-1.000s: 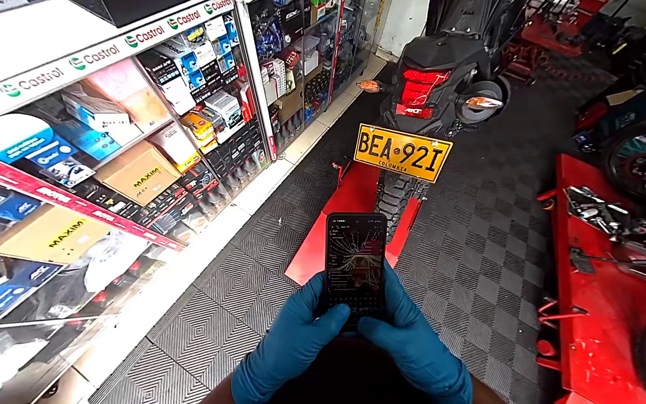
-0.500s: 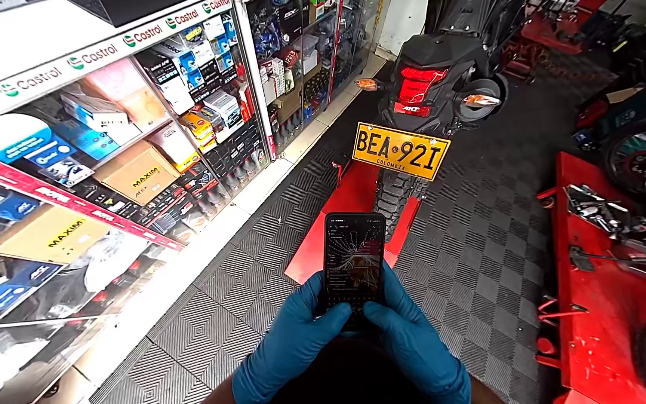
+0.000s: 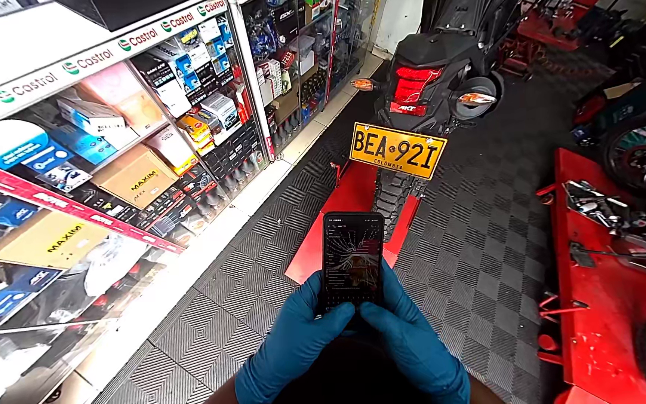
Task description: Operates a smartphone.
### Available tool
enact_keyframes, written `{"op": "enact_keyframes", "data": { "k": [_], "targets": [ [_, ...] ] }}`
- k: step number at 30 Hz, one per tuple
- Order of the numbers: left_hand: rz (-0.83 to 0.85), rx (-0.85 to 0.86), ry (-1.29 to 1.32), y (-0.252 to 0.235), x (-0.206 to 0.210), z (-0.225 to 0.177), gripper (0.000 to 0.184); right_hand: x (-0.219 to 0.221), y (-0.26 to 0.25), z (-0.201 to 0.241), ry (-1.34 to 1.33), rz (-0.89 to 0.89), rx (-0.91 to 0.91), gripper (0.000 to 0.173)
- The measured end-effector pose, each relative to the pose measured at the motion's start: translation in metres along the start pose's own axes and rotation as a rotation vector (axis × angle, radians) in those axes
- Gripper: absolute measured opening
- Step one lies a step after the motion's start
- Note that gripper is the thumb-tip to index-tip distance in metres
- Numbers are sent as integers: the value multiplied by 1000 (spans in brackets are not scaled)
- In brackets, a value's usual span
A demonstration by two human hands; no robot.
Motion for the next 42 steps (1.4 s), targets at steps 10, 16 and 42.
{"op": "enact_keyframes", "data": {
  "k": [10, 16, 42],
  "targets": [
    [113, 41, -65, 0, -4, -2, 42, 3, -3, 2, -26, 46, -5, 83],
    [126, 44, -50, -1, -6, -5, 40, 1, -5, 0, -48, 52, 1, 73],
    [82, 31, -48, -5, -4, -9, 34, 3, -11, 5, -27, 30, 10, 72]
  ]
}}
Point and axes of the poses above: each hand's wrist, its own y-axis away from the middle knuckle, its own x-axis out of the palm, z = x × y, the point moved 10 cm from there along -y, towards the middle knuckle, and after that the axes turned 3 degrees about y, right-handed, at the moved point
